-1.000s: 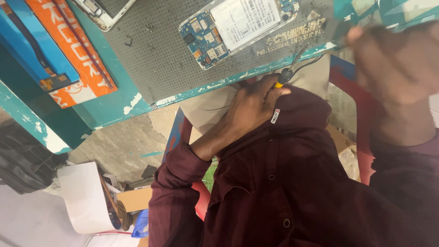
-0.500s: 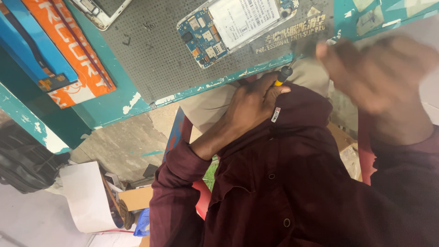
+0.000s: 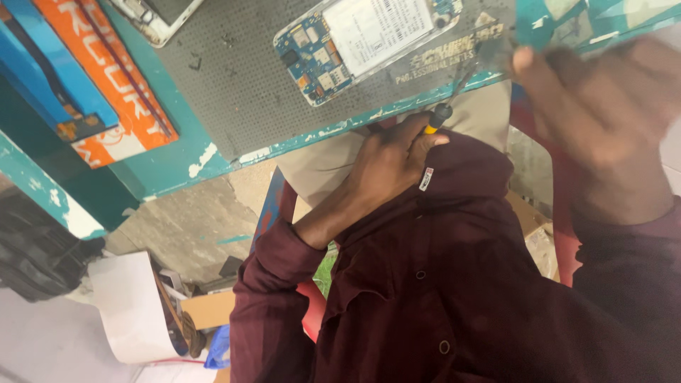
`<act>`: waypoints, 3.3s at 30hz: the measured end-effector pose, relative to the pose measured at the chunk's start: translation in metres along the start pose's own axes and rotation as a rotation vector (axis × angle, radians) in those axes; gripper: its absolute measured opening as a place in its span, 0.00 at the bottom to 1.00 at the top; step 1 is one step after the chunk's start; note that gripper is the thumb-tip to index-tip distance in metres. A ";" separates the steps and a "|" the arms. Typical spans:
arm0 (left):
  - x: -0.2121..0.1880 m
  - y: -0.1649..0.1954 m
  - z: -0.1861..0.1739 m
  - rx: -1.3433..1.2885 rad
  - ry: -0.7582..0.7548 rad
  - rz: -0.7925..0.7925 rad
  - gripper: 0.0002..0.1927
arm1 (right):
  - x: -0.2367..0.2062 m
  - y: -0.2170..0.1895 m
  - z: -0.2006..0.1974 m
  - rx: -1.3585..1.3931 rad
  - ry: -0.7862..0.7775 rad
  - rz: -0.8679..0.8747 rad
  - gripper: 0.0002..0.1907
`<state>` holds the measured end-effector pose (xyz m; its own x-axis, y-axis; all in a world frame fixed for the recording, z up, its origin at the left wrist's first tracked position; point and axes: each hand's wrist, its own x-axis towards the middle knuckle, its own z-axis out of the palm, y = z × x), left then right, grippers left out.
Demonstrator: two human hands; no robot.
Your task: The person uses a soldering iron to work on a disassembled mobile phone motherboard, then uses tweezers to remove a small component. They spray the board with a liquid from a bottle and wipe it with a cloth.
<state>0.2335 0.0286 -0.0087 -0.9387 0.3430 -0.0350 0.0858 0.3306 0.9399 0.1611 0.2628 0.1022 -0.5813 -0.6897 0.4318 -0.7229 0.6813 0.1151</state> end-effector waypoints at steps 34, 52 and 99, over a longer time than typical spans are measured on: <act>0.001 0.005 -0.003 -0.005 -0.019 -0.051 0.13 | 0.011 -0.005 -0.001 -0.030 -0.049 0.007 0.13; 0.005 0.000 -0.001 -0.013 -0.006 0.021 0.13 | -0.015 -0.001 0.003 0.005 -0.021 0.023 0.19; 0.005 -0.002 0.008 0.072 0.067 0.036 0.15 | -0.010 0.003 0.022 0.100 0.216 -0.123 0.17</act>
<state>0.2314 0.0366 -0.0134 -0.9545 0.2973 0.0231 0.1413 0.3828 0.9130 0.1564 0.2665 0.0790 -0.4015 -0.6901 0.6021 -0.8227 0.5606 0.0940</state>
